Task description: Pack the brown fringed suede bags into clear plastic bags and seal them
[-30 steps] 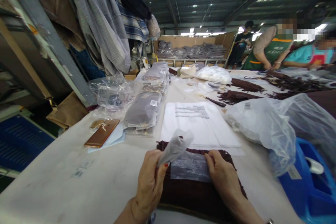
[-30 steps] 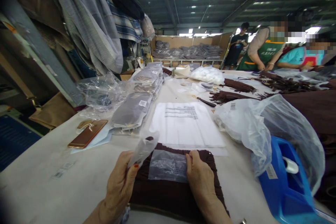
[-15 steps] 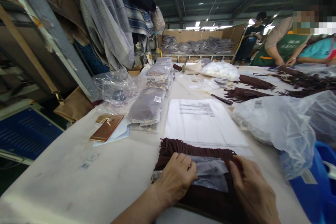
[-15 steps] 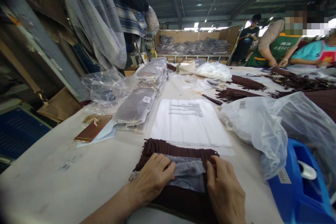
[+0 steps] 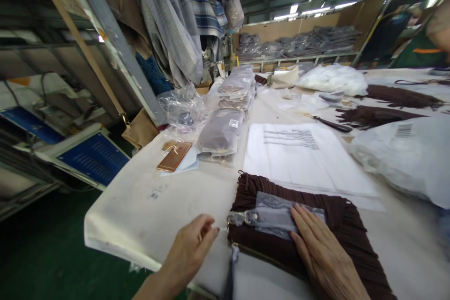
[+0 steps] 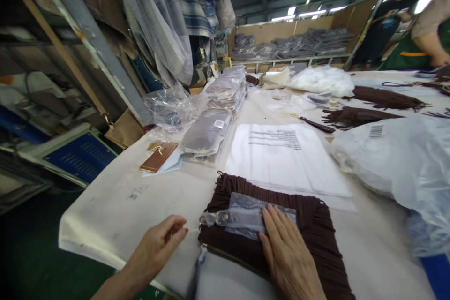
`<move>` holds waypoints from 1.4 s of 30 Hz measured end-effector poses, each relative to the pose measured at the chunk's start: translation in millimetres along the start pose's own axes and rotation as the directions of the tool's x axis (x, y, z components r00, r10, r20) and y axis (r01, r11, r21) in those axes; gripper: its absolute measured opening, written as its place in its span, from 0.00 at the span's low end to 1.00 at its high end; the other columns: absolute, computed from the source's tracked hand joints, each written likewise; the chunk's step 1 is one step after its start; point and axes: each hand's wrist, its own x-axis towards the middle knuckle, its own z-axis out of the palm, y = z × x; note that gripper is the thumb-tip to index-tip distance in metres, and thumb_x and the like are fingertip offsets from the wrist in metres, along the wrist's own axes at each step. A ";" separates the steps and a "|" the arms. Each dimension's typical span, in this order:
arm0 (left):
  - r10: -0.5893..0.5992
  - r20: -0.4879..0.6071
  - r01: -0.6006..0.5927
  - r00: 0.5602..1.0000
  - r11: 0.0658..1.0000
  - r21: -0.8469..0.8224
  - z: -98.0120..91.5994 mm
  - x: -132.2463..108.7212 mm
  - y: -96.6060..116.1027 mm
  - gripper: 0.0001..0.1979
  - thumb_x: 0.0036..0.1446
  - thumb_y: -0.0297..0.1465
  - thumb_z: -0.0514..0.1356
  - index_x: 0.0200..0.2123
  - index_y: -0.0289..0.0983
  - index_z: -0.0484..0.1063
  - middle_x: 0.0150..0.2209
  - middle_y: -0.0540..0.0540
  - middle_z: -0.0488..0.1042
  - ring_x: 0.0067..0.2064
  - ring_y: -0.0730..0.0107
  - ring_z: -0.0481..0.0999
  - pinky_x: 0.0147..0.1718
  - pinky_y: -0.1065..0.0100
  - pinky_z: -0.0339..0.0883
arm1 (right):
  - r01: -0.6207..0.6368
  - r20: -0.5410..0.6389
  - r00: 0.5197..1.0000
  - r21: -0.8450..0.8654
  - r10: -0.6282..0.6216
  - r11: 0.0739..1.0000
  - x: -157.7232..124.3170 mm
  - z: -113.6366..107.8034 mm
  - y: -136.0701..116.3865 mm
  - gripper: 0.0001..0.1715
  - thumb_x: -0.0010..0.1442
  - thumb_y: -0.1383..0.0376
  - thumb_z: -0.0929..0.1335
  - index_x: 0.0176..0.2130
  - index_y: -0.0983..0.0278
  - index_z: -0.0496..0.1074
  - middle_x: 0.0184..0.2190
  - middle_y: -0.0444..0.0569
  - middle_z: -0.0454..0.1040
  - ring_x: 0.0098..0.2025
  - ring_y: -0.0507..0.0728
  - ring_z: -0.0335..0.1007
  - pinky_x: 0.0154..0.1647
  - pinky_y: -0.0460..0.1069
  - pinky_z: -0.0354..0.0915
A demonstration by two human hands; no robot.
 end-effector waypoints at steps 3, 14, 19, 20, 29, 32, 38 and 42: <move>-0.194 0.142 0.211 0.971 0.970 -0.119 23.3 -37.7 -7.6 0.11 0.51 0.34 0.57 0.39 0.39 0.66 0.27 0.53 0.70 0.24 0.73 0.67 0.26 0.72 0.57 | 0.001 0.005 1.000 0.000 -0.001 1.000 -0.3 0.5 0.2 0.30 0.64 0.63 0.60 0.61 0.73 0.55 0.54 0.60 0.68 0.57 0.63 0.63 0.58 0.57 0.57; -0.239 0.485 0.541 0.841 0.376 -0.752 77.8 -28.4 39.1 0.23 0.43 0.41 0.65 0.37 0.34 0.62 0.25 0.48 0.72 0.23 0.72 0.72 0.23 0.73 0.62 | 0.028 0.021 0.999 0.001 -0.028 1.000 2.2 -0.5 8.5 0.28 0.65 0.59 0.57 0.59 0.71 0.57 0.53 0.58 0.70 0.55 0.61 0.66 0.53 0.55 0.62; -0.194 0.488 0.503 0.851 0.038 -0.863 102.7 -25.9 40.1 0.32 0.38 0.47 0.70 0.39 0.32 0.64 0.32 0.44 0.75 0.25 0.74 0.74 0.24 0.75 0.64 | 0.139 -0.026 0.990 -0.061 -0.141 0.988 8.9 -23.6 3.7 0.31 0.63 0.56 0.58 0.58 0.74 0.59 0.53 0.62 0.69 0.57 0.66 0.63 0.57 0.62 0.53; -0.187 0.478 0.494 0.858 0.044 -0.869 105.5 -25.4 39.7 0.32 0.39 0.47 0.69 0.41 0.32 0.64 0.32 0.43 0.75 0.24 0.74 0.74 0.23 0.75 0.64 | 0.193 -0.031 0.980 -0.059 -0.195 0.979 11.5 -29.0 -0.9 0.32 0.62 0.55 0.59 0.56 0.74 0.62 0.52 0.63 0.69 0.56 0.67 0.63 0.58 0.61 0.52; -0.334 0.501 0.571 0.799 0.156 -0.806 85.9 -24.1 40.8 0.28 0.30 0.35 0.59 0.40 0.33 0.62 0.26 0.49 0.74 0.17 0.75 0.70 0.14 0.77 0.58 | 0.264 -0.031 0.964 0.185 -0.263 0.947 14.4 -21.2 -34.9 0.06 0.57 0.66 0.62 0.32 0.59 0.68 0.40 0.49 0.77 0.44 0.55 0.72 0.43 0.49 0.63; -0.451 0.429 0.541 0.782 0.151 -0.827 72.1 -24.0 43.0 0.30 0.30 0.38 0.58 0.42 0.34 0.61 0.24 0.51 0.73 0.16 0.75 0.69 0.12 0.77 0.55 | 0.062 0.128 0.986 0.301 -0.105 0.952 12.0 -18.6 -34.5 0.04 0.56 0.62 0.64 0.30 0.58 0.68 0.41 0.49 0.75 0.45 0.57 0.71 0.40 0.51 0.66; -0.523 0.383 0.551 0.762 0.211 -0.807 69.7 -17.7 45.9 0.21 0.29 0.40 0.56 0.30 0.35 0.63 0.19 0.52 0.70 0.13 0.81 0.62 0.09 0.79 0.46 | -0.149 0.292 0.956 0.452 0.012 0.879 23.9 -20.8 -27.5 0.10 0.59 0.58 0.65 0.27 0.58 0.70 0.36 0.48 0.74 0.38 0.56 0.73 0.34 0.49 0.69; -0.510 0.407 0.580 0.758 0.242 -0.778 70.9 -15.5 43.2 0.18 0.29 0.36 0.54 0.29 0.36 0.64 0.18 0.52 0.70 0.12 0.81 0.60 0.08 0.78 0.42 | -0.210 0.279 0.958 0.501 0.073 0.840 30.5 -23.9 -28.9 0.17 0.60 0.55 0.63 0.24 0.59 0.70 0.33 0.49 0.74 0.33 0.55 0.74 0.31 0.49 0.70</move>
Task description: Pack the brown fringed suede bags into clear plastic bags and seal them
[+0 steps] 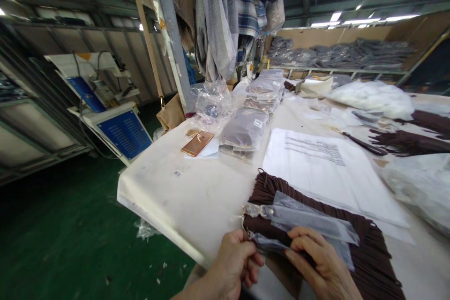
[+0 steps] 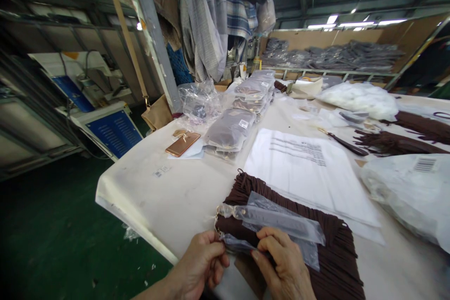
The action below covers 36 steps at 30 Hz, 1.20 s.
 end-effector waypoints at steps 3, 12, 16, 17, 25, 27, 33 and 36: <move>0.006 -0.006 -0.006 1.000 1.000 0.018 -9.9 1.1 3.7 0.16 0.31 0.35 0.55 0.29 0.36 0.63 0.18 0.50 0.71 0.12 0.77 0.63 0.09 0.78 0.43 | 0.020 -0.036 0.999 -0.009 -0.020 1.000 -0.9 -0.6 -2.2 0.19 0.60 0.53 0.63 0.24 0.58 0.70 0.32 0.48 0.75 0.33 0.55 0.74 0.30 0.48 0.70; -0.095 0.060 0.106 0.994 0.973 -0.206 -17.6 13.2 36.2 0.09 0.40 0.26 0.53 0.29 0.32 0.66 0.26 0.44 0.73 0.26 0.70 0.74 0.32 0.66 0.69 | 0.061 -0.044 0.997 -0.063 -0.064 0.996 -4.7 -0.4 3.7 0.15 0.60 0.54 0.64 0.26 0.57 0.70 0.35 0.47 0.75 0.36 0.55 0.74 0.33 0.46 0.70; -0.140 0.141 0.172 0.980 0.951 -0.255 -14.9 6.5 39.1 0.09 0.47 0.29 0.52 0.29 0.31 0.68 0.27 0.44 0.73 0.26 0.70 0.73 0.34 0.66 0.68 | 0.062 -0.022 0.998 -0.057 -0.063 0.996 -6.1 -0.4 3.0 0.14 0.60 0.56 0.64 0.26 0.57 0.70 0.35 0.45 0.75 0.37 0.54 0.73 0.34 0.46 0.69; -0.101 0.142 0.134 0.985 0.960 -0.247 -17.9 1.7 37.2 0.10 0.48 0.32 0.54 0.31 0.31 0.68 0.29 0.43 0.74 0.28 0.69 0.73 0.34 0.66 0.67 | 0.060 -0.008 0.998 -0.062 -0.061 0.996 -6.8 0.0 3.0 0.12 0.60 0.57 0.65 0.26 0.57 0.70 0.35 0.45 0.75 0.37 0.54 0.73 0.34 0.46 0.69; -0.066 0.136 0.096 0.988 0.969 -0.226 -29.1 -26.0 7.4 0.18 0.35 0.31 0.69 0.30 0.34 0.66 0.32 0.43 0.73 0.36 0.65 0.74 0.38 0.67 0.63 | 0.075 -0.006 0.997 -0.073 -0.076 0.995 -11.1 4.3 6.5 0.09 0.58 0.60 0.66 0.28 0.57 0.70 0.36 0.46 0.75 0.39 0.55 0.73 0.36 0.48 0.69; -0.060 0.218 0.129 0.974 0.939 -0.319 -17.8 -20.4 3.2 0.17 0.32 0.28 0.69 0.29 0.33 0.67 0.33 0.43 0.73 0.37 0.66 0.74 0.39 0.67 0.62 | 0.073 -0.015 0.997 -0.070 -0.074 0.995 -11.1 3.9 5.9 0.09 0.58 0.60 0.66 0.27 0.58 0.70 0.36 0.47 0.75 0.39 0.56 0.73 0.35 0.48 0.69; 0.081 0.297 0.100 0.952 0.831 -0.548 16.3 2.0 -11.8 0.16 0.27 0.20 0.63 0.27 0.34 0.71 0.22 0.53 0.68 0.28 0.75 0.67 0.38 0.68 0.61 | 0.067 -0.043 0.997 -0.069 -0.070 0.995 -11.7 4.5 5.8 0.09 0.58 0.61 0.66 0.26 0.58 0.70 0.35 0.47 0.75 0.38 0.56 0.73 0.35 0.48 0.70; 0.139 0.344 0.108 0.929 0.786 -0.609 26.5 9.7 -17.7 0.21 0.25 0.19 0.62 0.30 0.35 0.72 0.32 0.49 0.74 0.39 0.67 0.71 0.43 0.67 0.61 | 0.035 -0.067 0.997 -0.102 -0.042 0.994 -13.3 4.8 10.8 0.09 0.57 0.62 0.65 0.26 0.59 0.70 0.37 0.48 0.75 0.41 0.57 0.73 0.38 0.51 0.70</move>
